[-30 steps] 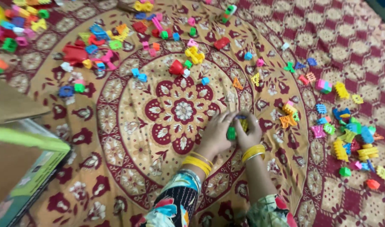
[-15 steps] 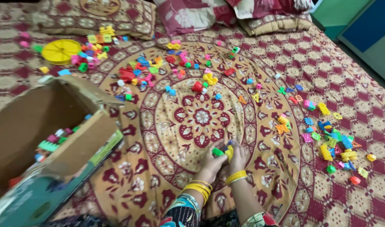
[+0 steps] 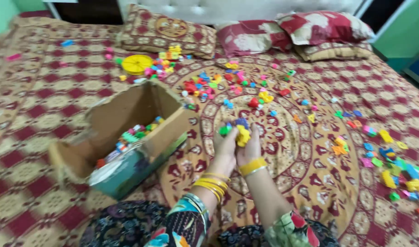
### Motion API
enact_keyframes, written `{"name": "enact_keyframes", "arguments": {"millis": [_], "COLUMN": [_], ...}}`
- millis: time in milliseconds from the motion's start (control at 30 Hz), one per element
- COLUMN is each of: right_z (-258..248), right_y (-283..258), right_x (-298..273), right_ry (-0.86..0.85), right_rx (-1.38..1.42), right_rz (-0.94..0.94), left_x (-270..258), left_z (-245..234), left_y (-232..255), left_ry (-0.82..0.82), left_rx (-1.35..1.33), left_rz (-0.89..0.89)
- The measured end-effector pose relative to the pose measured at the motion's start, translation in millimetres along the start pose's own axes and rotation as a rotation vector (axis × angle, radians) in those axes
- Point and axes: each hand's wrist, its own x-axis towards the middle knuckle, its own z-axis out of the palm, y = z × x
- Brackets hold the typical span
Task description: Sorting colorful plastic building blocks and letters and putting them into a cardboard box on a bed.
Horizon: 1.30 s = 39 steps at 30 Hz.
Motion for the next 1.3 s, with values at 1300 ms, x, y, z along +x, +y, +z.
{"name": "enact_keyframes", "arguments": {"millis": [1300], "right_z": [-64], "right_y": [-24], "right_x": [17], "right_ry": [0.08], "right_rx": [-0.316], "right_rz": [0.274], "left_x": [18], "left_z": [-24], "left_y": [-91], "left_ry": [-0.039], "left_rx": [0.294], "left_rz": [-0.12]}}
